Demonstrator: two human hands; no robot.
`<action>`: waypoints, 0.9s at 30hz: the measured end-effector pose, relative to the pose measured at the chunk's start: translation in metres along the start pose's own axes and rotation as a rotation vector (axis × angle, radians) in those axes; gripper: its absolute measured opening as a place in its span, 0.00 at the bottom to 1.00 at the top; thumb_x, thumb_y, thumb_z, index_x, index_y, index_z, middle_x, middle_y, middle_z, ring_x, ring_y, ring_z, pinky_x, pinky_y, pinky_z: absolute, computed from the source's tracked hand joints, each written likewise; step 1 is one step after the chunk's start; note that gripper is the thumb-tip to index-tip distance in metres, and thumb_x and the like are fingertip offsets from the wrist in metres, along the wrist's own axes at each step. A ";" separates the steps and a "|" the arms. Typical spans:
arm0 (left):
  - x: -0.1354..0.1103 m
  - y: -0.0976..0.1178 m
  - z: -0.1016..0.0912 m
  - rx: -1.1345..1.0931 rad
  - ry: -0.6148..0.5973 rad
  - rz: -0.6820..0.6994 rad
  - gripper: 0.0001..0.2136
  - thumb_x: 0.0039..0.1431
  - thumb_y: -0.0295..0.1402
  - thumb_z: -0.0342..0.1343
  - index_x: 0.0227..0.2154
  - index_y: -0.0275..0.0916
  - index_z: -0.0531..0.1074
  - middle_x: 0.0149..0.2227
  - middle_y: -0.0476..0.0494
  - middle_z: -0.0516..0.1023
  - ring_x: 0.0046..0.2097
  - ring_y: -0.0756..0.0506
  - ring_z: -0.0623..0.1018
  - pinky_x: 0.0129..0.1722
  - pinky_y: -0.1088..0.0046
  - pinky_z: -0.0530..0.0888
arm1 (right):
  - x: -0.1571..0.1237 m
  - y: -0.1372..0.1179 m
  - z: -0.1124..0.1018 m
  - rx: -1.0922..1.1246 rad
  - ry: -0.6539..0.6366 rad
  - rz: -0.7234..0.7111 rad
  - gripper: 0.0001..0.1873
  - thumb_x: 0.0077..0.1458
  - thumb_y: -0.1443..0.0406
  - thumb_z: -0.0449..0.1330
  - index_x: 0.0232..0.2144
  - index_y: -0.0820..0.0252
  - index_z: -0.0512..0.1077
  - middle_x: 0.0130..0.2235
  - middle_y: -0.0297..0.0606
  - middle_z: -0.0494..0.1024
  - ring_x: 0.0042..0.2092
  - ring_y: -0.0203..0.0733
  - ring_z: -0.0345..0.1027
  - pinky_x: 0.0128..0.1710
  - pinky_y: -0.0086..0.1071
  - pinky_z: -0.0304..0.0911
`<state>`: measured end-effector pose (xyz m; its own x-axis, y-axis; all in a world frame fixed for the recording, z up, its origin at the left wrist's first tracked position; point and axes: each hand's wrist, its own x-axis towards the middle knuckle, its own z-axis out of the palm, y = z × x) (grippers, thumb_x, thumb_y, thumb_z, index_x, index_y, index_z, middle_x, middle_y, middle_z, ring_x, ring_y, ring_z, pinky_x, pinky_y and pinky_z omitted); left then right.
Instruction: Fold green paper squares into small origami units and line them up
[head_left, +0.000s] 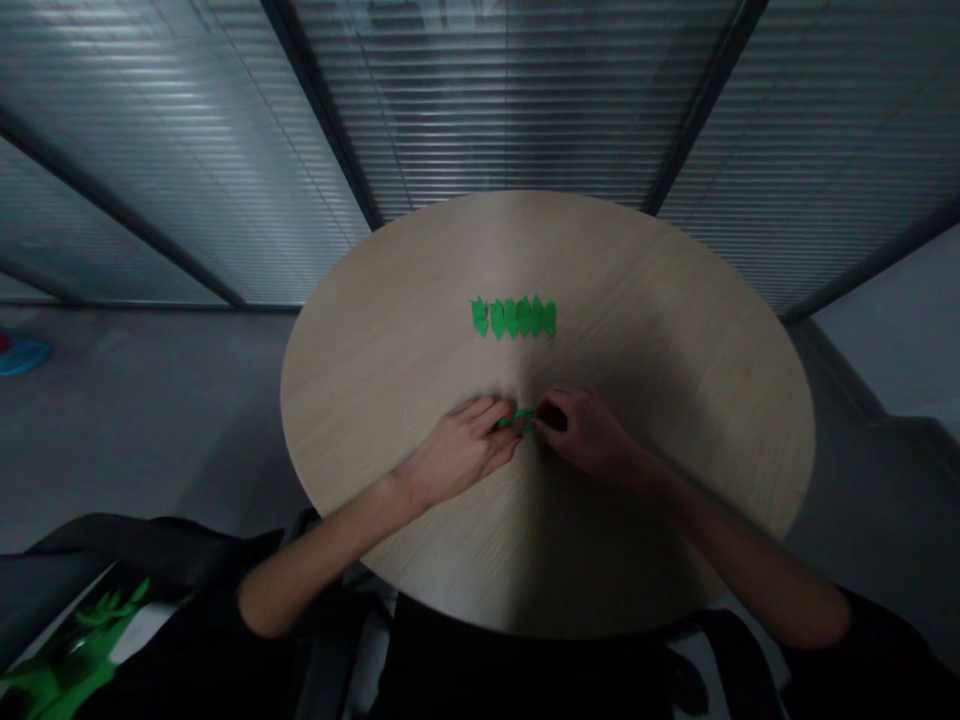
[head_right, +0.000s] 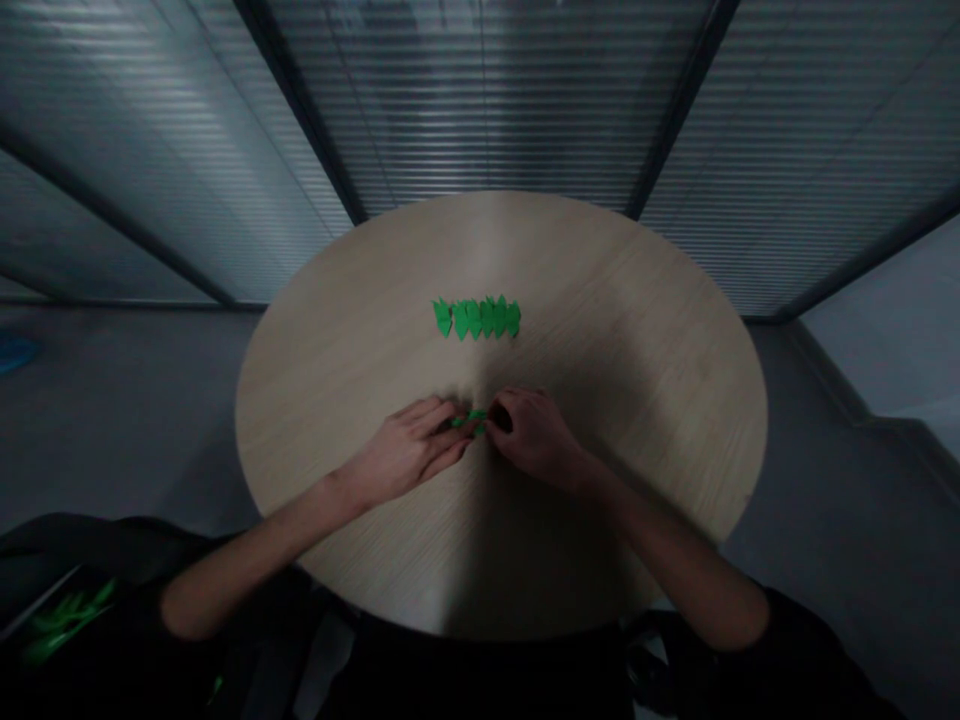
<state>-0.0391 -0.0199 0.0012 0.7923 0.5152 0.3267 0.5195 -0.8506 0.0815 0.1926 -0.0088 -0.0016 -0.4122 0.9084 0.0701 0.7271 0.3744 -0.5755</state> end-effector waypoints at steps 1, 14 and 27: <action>0.000 0.001 0.000 0.003 -0.009 -0.002 0.16 0.77 0.36 0.47 0.48 0.35 0.80 0.43 0.39 0.77 0.45 0.40 0.76 0.44 0.62 0.77 | 0.000 0.000 -0.001 0.003 -0.003 0.000 0.05 0.58 0.68 0.65 0.31 0.59 0.72 0.34 0.39 0.79 0.37 0.44 0.71 0.41 0.36 0.61; -0.004 0.001 -0.004 0.037 -0.064 0.009 0.17 0.76 0.37 0.48 0.55 0.36 0.78 0.46 0.37 0.78 0.48 0.38 0.76 0.48 0.60 0.75 | 0.001 0.005 -0.001 0.126 0.013 0.065 0.06 0.59 0.65 0.68 0.35 0.59 0.74 0.32 0.36 0.79 0.32 0.39 0.70 0.35 0.33 0.60; -0.020 -0.009 -0.003 -0.101 -0.014 0.030 0.19 0.77 0.39 0.49 0.58 0.34 0.76 0.56 0.32 0.78 0.59 0.36 0.76 0.59 0.52 0.78 | -0.001 0.005 -0.001 0.116 0.041 0.082 0.08 0.56 0.69 0.69 0.39 0.59 0.76 0.35 0.36 0.80 0.34 0.40 0.71 0.38 0.34 0.62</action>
<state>-0.0610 -0.0230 -0.0029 0.8119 0.4901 0.3174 0.4611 -0.8716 0.1664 0.1971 -0.0074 -0.0040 -0.3293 0.9429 0.0505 0.6880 0.2763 -0.6711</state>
